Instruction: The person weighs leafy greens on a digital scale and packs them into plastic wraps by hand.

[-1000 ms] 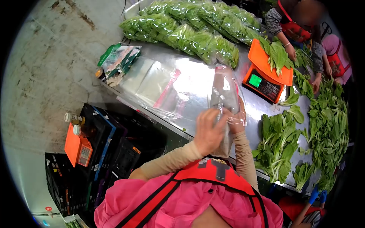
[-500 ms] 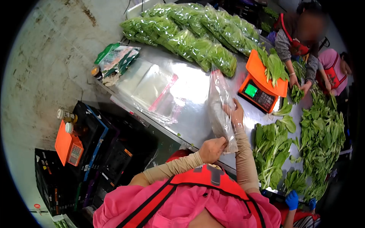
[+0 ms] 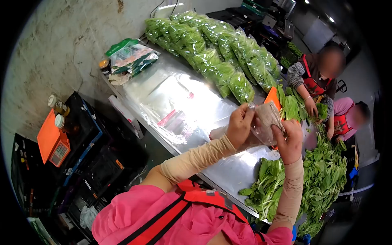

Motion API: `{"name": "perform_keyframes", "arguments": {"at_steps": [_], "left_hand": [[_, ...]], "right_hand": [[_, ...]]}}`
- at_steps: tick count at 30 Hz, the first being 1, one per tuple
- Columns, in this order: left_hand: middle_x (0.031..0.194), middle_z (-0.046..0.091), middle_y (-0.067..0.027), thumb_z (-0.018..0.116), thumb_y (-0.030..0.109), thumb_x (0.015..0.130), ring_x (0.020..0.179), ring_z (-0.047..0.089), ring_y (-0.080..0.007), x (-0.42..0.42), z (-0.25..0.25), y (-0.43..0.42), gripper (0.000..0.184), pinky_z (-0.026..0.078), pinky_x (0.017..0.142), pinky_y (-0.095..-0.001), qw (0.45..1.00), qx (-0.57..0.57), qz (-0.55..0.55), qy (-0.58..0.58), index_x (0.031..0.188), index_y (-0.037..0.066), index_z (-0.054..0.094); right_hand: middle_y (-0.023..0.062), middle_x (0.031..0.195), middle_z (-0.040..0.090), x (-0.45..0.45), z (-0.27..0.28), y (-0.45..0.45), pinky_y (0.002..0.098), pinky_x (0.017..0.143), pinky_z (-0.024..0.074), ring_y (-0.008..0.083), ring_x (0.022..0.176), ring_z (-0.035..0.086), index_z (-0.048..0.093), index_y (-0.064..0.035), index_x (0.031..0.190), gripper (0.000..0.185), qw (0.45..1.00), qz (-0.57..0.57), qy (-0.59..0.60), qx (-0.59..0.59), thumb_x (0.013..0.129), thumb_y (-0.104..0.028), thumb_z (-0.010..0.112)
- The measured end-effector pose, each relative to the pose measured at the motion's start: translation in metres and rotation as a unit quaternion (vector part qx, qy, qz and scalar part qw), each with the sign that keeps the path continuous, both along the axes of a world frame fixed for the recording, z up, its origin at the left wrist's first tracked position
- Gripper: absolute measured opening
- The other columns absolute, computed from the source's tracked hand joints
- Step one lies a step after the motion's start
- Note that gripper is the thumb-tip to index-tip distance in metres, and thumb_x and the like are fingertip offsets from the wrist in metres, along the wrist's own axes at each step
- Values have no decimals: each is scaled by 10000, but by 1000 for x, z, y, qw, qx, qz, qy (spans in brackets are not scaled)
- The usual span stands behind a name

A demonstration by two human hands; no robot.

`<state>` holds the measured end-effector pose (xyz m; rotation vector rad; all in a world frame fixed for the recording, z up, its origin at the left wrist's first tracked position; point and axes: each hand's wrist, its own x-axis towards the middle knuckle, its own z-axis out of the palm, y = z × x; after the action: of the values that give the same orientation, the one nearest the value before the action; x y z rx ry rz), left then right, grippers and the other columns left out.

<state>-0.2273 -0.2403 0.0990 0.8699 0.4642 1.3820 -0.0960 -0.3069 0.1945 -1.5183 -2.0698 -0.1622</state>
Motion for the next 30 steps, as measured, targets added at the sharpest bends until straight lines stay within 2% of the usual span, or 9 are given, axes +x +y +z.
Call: {"name": "perform_keyframes", "arguments": {"at_steps": [3,8,11,15,18,19,21,24,30], "left_hand": [[670,554,-20,436,142,954,603,518,-63,-26,33,-36,186,428,559,-213,999,24,-48,11,829,16,491],[681,551,-35,442,163,953,652,536,-86,-45,46,-57,196,435,614,-230,990,94,-88,-59,851,7,505],[689,568,-37,462,158,942,639,551,-98,-23,0,-3,207,455,596,-245,989,36,41,139,816,11,534],[666,584,-25,473,203,938,602,559,-98,-12,-9,46,250,462,560,-246,999,-26,-8,37,777,29,552],[672,584,-45,447,190,948,596,586,-125,-1,0,88,252,470,545,-251,999,-20,-5,30,786,23,544],[689,587,-57,435,179,950,613,600,-143,0,7,99,242,482,560,-257,1000,17,-12,3,801,17,537],[705,590,-69,423,167,952,630,615,-161,-2,25,107,232,494,574,-263,998,51,-23,-19,816,12,529],[749,594,-93,405,164,958,703,639,-196,2,51,97,213,523,640,-289,997,58,-28,-43,864,3,509],[898,603,-124,391,148,973,882,626,-221,6,9,-14,189,518,808,-339,996,50,-23,-72,972,-17,484]], "right_hand": [[109,662,521,-21,37,-15,359,556,356,279,601,476,591,8,771,118,999,44,18,-17,684,27,667],[95,644,485,-36,22,-12,371,550,349,299,582,455,596,16,744,110,956,72,-27,284,676,2,682],[121,840,593,2,35,-5,349,651,437,237,735,549,607,17,853,132,987,-9,-22,156,729,43,643],[139,940,651,42,84,-99,297,766,502,213,825,619,630,66,919,122,842,-280,14,460,827,47,554],[161,933,667,49,6,-127,301,702,531,215,786,641,635,78,972,151,912,-285,-94,279,854,22,558],[149,1024,615,27,-23,-111,337,772,493,233,889,596,621,39,996,162,973,-170,71,139,858,-14,555],[124,1204,512,-19,-79,-79,408,911,417,267,1097,506,591,-39,1045,190,865,-47,486,-116,865,-85,550],[143,1273,475,-20,-172,-60,441,975,364,347,1182,437,573,-78,894,115,983,64,-118,-127,792,-99,526],[70,1359,415,10,-279,-46,501,989,343,345,1260,377,597,-180,1056,322,903,270,-197,-271,736,-140,603]]}}
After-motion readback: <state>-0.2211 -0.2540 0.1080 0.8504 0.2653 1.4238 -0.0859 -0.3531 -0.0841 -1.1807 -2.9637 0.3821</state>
